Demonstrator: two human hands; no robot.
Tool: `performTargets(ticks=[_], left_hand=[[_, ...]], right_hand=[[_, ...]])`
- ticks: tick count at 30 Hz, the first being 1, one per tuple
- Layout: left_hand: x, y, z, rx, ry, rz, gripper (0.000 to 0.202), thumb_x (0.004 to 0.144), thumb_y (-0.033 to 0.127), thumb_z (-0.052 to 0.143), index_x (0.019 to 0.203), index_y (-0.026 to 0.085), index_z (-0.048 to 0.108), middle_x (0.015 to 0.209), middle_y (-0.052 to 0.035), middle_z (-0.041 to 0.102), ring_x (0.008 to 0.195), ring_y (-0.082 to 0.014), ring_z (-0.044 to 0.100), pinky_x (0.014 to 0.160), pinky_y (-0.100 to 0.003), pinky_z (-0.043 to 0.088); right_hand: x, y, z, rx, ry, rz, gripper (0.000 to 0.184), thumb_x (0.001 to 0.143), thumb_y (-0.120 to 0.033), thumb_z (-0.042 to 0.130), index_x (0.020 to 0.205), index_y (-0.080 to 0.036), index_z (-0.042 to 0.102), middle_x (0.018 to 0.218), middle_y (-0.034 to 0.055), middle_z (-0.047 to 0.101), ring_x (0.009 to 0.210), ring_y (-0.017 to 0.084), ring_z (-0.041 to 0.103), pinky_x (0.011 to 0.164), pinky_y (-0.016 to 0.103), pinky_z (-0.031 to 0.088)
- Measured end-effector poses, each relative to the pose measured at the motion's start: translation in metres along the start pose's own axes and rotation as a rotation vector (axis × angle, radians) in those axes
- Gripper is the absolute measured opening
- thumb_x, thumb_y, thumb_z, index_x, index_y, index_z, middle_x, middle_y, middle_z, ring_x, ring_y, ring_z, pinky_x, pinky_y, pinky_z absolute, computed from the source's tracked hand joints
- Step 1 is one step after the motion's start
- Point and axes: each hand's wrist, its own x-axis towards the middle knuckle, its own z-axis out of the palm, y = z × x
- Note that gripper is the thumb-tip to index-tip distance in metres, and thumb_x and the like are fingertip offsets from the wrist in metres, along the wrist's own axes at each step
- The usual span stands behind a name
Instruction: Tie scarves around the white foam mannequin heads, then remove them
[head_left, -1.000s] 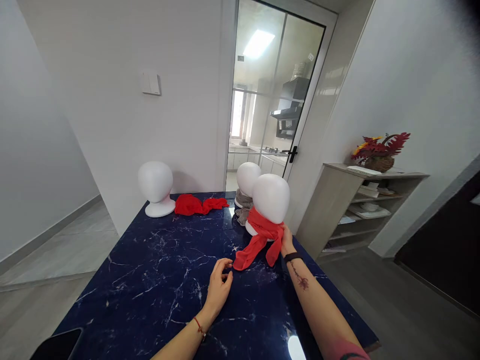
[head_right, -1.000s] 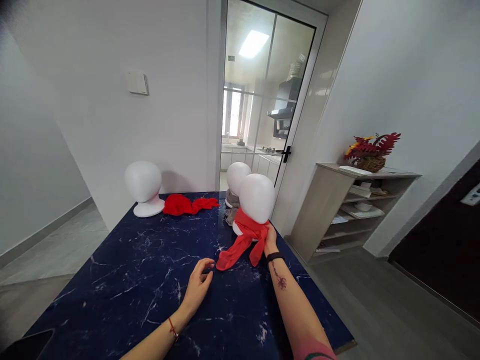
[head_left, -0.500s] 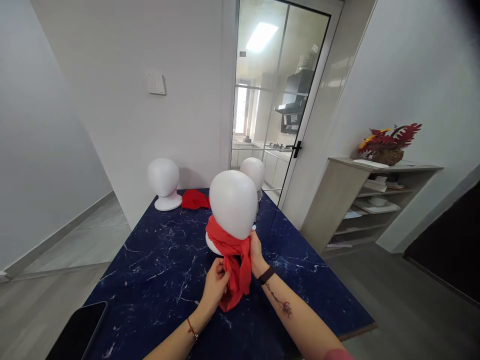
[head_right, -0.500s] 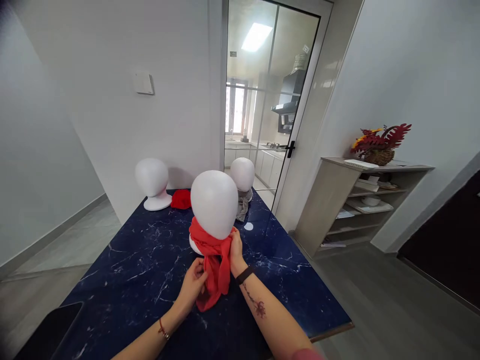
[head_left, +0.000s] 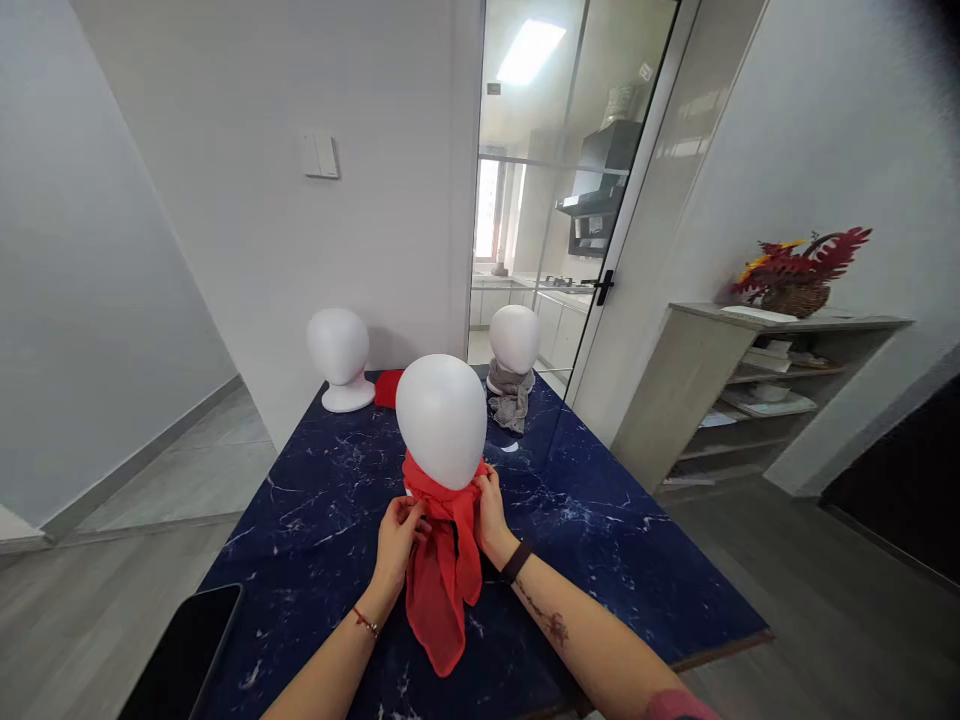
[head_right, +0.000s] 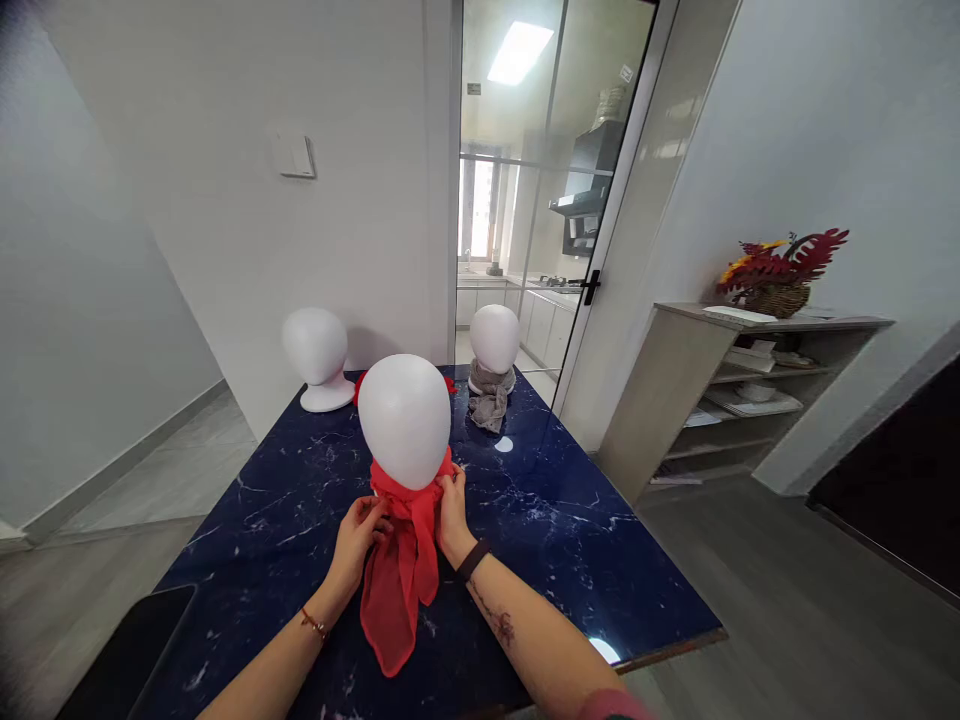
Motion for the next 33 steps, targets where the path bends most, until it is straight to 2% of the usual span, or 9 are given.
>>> performTargets(ticks=[5,10,13,16,21,24,28,31,33], left_hand=[[-0.003,0.003,0.003,0.156,-0.086,-0.094,0.044,0.069,0.055,0.061,0.081,0.014,0.055,0.042,0.0029,0.052,0.034,-0.0082,0.042,0.036,-0.018,0.025],[0.005,0.003,0.000,0.220,-0.126,-0.104,0.043,0.068,0.052,0.062,0.080,0.012,0.058,0.034,0.0052,0.046,0.029,-0.0063,0.033,0.034,-0.018,0.019],[0.007,0.002,0.000,0.167,-0.094,-0.093,0.038,0.065,0.046,0.065,0.079,0.012,0.058,0.035,0.0076,0.043,0.029,-0.0058,0.031,0.033,-0.017,0.018],[0.006,0.001,0.000,0.133,-0.064,-0.067,0.033,0.063,0.042,0.065,0.077,0.013,0.057,0.036,0.0089,0.042,0.030,-0.0055,0.032,0.034,-0.017,0.019],[0.005,-0.001,0.002,0.080,-0.023,-0.043,0.029,0.061,0.039,0.066,0.073,0.015,0.055,0.036,0.0089,0.043,0.030,-0.0053,0.032,0.033,-0.017,0.019],[0.006,-0.004,0.002,0.040,-0.009,-0.031,0.027,0.059,0.037,0.067,0.070,0.015,0.056,0.035,0.0084,0.043,0.030,-0.0054,0.034,0.034,-0.017,0.019],[0.006,-0.007,0.002,-0.029,0.001,-0.010,0.025,0.058,0.033,0.069,0.070,0.015,0.057,0.038,0.0069,0.047,0.030,-0.0056,0.037,0.034,-0.017,0.020],[0.006,-0.008,0.001,-0.099,0.036,0.003,0.023,0.057,0.029,0.069,0.071,0.015,0.057,0.042,0.0057,0.051,0.033,-0.0052,0.040,0.036,-0.016,0.024],[0.006,-0.007,0.000,-0.149,0.069,0.002,0.023,0.057,0.027,0.069,0.072,0.014,0.057,0.042,0.0053,0.051,0.034,-0.0053,0.041,0.037,-0.016,0.026]], right_hand=[[-0.011,-0.005,0.001,-0.038,0.043,0.031,0.033,0.075,-0.047,0.059,0.098,-0.025,0.050,0.094,-0.0014,0.063,0.082,0.016,0.060,0.069,0.026,0.048],[-0.019,-0.010,0.000,-0.151,0.049,0.053,0.040,0.077,-0.057,0.052,0.101,-0.025,0.054,0.108,0.0013,0.063,0.092,0.018,0.060,0.069,0.027,0.048],[-0.025,-0.013,0.000,-0.218,0.024,0.048,0.038,0.079,-0.054,0.051,0.104,-0.026,0.052,0.110,0.0014,0.062,0.093,0.018,0.059,0.070,0.027,0.047],[-0.032,-0.014,0.000,-0.241,0.035,0.062,0.036,0.081,-0.044,0.049,0.112,-0.026,0.048,0.101,0.0011,0.062,0.083,0.016,0.060,0.067,0.026,0.046],[-0.040,-0.019,0.003,-0.253,0.130,0.100,0.044,0.073,-0.030,0.051,0.116,-0.026,0.039,0.083,-0.0022,0.059,0.070,0.014,0.057,0.059,0.024,0.044],[-0.042,-0.020,0.005,-0.232,0.102,0.140,0.050,0.068,-0.029,0.054,0.115,-0.026,0.036,0.076,-0.0042,0.058,0.063,0.014,0.056,0.056,0.024,0.044],[-0.038,-0.014,0.003,-0.251,0.051,0.155,0.045,0.063,-0.029,0.057,0.105,-0.022,0.043,0.074,-0.0028,0.060,0.059,0.014,0.055,0.053,0.024,0.042],[-0.029,-0.006,-0.003,-0.298,0.053,0.063,0.026,0.061,-0.028,0.055,0.085,-0.019,0.051,0.065,-0.0038,0.057,0.053,0.011,0.049,0.050,0.023,0.038],[-0.022,-0.001,-0.007,-0.312,0.072,0.017,0.015,0.060,-0.027,0.053,0.073,-0.019,0.051,0.060,-0.0049,0.054,0.051,0.010,0.045,0.049,0.022,0.036]])
